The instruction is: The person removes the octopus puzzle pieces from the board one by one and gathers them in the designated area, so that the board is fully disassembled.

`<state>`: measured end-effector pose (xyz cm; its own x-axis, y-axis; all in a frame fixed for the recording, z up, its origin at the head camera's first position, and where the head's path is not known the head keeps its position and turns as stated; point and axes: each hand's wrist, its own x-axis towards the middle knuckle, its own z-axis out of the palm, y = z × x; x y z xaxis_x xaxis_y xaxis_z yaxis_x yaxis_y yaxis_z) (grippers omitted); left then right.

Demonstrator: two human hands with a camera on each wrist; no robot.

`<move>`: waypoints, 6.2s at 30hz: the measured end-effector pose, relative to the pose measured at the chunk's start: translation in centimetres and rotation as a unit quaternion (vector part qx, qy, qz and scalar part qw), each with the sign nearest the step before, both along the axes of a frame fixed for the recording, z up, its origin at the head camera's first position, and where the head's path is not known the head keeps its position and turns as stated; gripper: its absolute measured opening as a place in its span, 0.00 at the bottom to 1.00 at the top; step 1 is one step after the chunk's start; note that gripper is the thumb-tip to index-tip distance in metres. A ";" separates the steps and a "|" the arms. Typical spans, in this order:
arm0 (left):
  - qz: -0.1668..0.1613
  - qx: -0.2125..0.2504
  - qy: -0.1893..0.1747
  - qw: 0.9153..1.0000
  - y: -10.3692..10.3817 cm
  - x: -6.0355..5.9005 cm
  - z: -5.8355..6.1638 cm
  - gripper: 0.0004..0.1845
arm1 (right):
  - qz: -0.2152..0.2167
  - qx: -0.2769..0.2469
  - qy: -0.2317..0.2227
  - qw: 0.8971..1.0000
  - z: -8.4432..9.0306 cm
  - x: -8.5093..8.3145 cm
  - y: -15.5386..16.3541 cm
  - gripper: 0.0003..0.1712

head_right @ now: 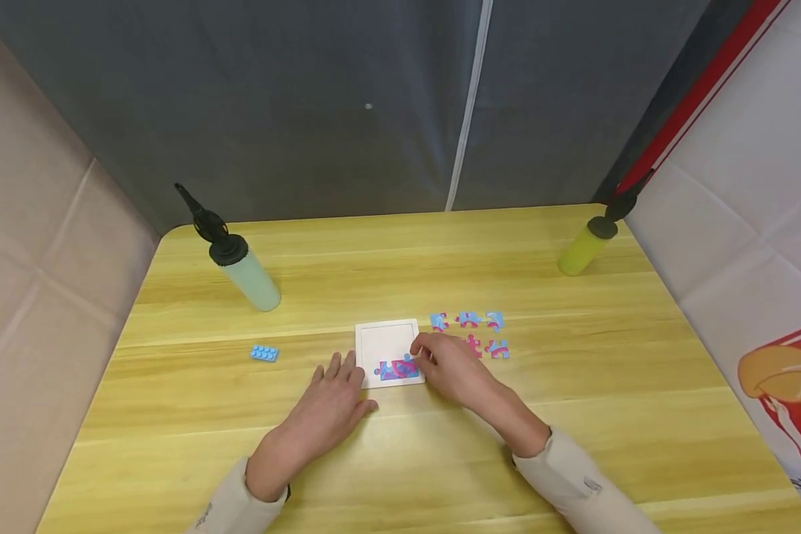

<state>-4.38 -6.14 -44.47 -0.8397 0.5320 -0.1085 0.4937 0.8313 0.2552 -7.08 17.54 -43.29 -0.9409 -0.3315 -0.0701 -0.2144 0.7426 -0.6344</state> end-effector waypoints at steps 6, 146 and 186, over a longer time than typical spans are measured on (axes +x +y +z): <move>0.000 -0.006 -0.003 1.000 0.1 0.1 -0.3 0.24 | 0.014 0.024 -0.012 1.000 -0.2 -0.6 -1.4 0.04; 0.006 -0.021 0.010 1.000 0.4 -0.1 0.0 0.22 | -0.002 -0.078 -0.050 0.996 -0.7 0.9 3.3 0.05; 0.002 -0.014 0.014 1.000 0.3 -0.2 -0.2 0.21 | -0.050 -0.045 -0.054 0.996 -0.7 2.5 7.2 0.06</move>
<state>-4.61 -5.82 -44.69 -0.8445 0.5260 -0.1008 0.4972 0.8399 0.2176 -4.62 24.77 -44.01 -0.9582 -0.2458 -0.1465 -0.0693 0.6961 -0.7146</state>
